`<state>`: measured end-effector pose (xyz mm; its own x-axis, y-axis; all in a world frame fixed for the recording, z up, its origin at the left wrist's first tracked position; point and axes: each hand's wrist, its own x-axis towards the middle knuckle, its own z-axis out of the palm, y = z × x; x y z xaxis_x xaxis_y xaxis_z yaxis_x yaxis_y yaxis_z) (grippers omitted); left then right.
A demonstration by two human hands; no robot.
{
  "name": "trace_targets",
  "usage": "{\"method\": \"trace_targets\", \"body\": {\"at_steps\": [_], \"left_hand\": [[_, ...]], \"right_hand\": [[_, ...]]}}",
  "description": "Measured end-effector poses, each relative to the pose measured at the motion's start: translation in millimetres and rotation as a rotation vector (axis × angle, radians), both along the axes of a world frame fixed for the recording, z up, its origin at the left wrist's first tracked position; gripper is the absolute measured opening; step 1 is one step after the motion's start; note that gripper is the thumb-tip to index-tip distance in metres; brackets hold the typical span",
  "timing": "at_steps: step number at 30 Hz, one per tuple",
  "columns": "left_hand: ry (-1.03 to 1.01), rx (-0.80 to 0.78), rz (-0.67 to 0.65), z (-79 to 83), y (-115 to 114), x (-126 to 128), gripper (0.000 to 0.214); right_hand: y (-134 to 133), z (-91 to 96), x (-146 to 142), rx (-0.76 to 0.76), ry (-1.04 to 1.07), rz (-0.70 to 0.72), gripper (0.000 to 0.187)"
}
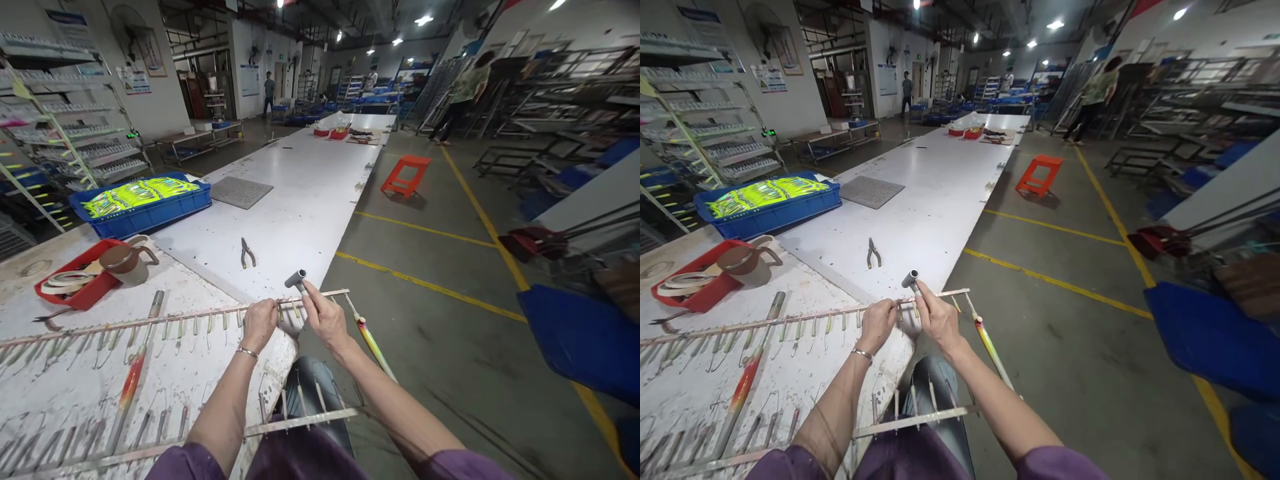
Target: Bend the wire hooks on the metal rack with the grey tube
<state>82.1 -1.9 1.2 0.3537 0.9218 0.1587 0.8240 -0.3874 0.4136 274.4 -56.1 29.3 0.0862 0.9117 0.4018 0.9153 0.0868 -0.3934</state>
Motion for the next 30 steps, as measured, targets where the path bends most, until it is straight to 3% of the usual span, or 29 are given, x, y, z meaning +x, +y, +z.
{"method": "trace_targets", "body": {"at_steps": [5, 10, 15, 20, 25, 30], "left_hand": [[-0.005, -0.012, -0.035, 3.6, 0.0, -3.7, 0.019], [-0.044, -0.016, -0.058, 2.0, 0.8, -6.3, 0.018], [-0.011, -0.012, -0.074, 1.3, 0.4, -5.4, 0.018], [-0.015, 0.003, -0.053, 1.6, -0.6, -4.8, 0.018], [-0.026, -0.003, -0.052, 1.5, -0.1, -4.9, 0.019], [-0.011, -0.005, -0.055, 0.8, 0.3, -5.1, 0.018]], "right_hand": [[0.6, 3.0, 0.2, -0.205, -0.074, 0.005, 0.043], [-0.8, 6.3, 3.1, 0.042, 0.030, -0.027, 0.050], [-3.1, 3.7, 4.1, -0.207, -0.090, -0.001, 0.041], [-7.5, 8.3, 4.3, 0.046, 0.009, 0.000, 0.049], [-7.1, 11.1, 3.8, -0.222, -0.072, -0.017, 0.042], [-5.5, 14.8, 4.2, 0.004, 0.039, -0.017, 0.048]]}}
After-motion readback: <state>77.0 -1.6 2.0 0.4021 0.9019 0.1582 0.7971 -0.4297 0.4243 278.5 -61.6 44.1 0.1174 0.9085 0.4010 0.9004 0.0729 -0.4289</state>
